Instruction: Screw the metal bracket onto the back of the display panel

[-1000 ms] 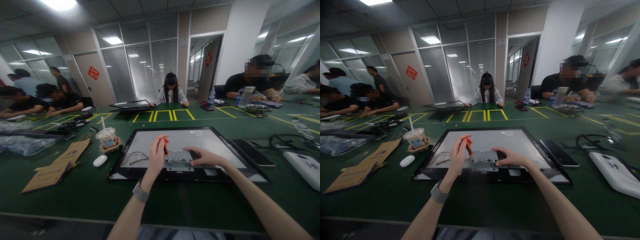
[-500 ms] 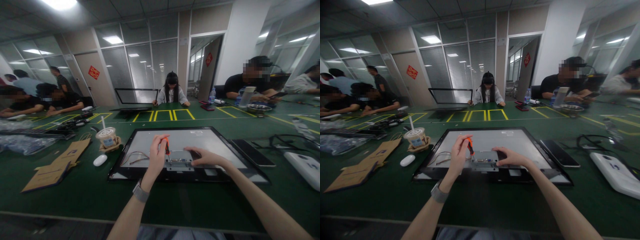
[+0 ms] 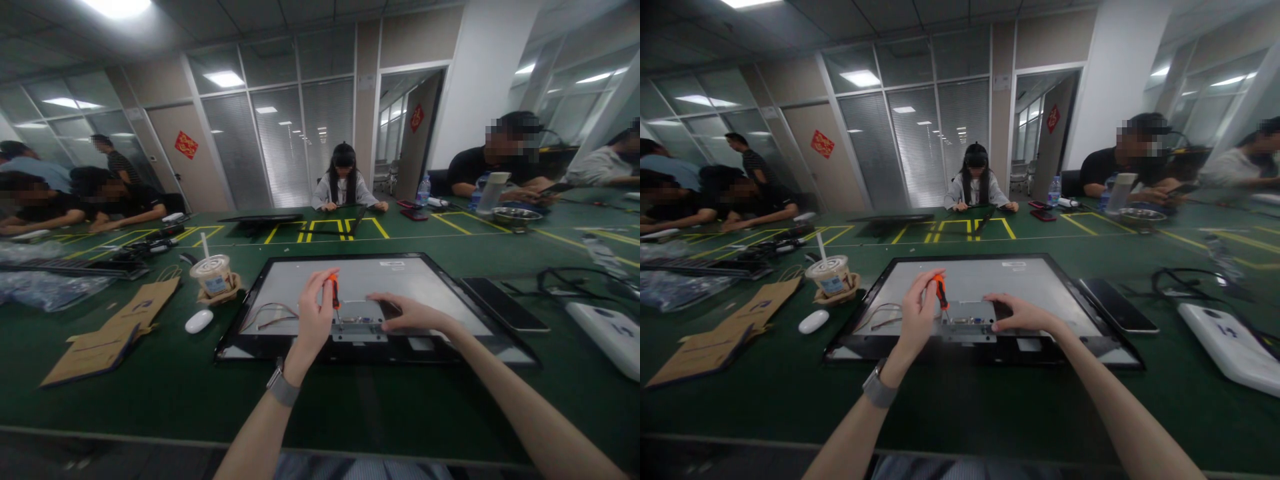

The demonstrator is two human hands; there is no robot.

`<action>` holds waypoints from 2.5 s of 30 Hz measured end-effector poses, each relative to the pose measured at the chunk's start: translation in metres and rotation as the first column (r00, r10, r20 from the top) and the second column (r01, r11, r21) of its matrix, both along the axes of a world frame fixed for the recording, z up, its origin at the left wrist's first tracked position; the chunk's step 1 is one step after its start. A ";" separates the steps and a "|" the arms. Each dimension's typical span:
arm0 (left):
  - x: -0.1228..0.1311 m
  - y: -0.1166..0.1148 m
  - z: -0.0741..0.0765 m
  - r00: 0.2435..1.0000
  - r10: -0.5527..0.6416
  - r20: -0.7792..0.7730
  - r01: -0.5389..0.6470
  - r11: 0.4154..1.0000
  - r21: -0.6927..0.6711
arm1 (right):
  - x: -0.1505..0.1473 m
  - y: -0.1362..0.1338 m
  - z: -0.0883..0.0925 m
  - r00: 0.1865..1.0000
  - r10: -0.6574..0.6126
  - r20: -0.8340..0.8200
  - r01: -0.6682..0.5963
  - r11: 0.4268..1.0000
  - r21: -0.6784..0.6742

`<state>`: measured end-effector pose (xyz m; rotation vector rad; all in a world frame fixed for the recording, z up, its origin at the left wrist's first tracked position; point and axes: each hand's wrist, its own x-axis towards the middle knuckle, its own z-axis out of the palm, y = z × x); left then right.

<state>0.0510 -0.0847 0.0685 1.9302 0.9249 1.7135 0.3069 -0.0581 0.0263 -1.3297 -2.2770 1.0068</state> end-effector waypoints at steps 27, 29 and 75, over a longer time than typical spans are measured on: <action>0.002 0.002 -0.002 0.989 -0.119 0.090 0.128 0.987 -0.095 | 0.003 0.005 -0.009 1.000 -0.016 -0.008 0.016 1.000 0.006; 0.000 0.003 -0.001 0.990 -0.112 0.083 0.120 0.987 -0.106 | 0.004 0.005 -0.010 1.000 -0.009 -0.017 0.009 1.000 0.009; -0.003 0.006 -0.003 0.992 -0.074 0.103 0.084 0.992 -0.094 | 0.002 0.003 -0.005 1.000 -0.004 0.000 0.004 1.000 0.014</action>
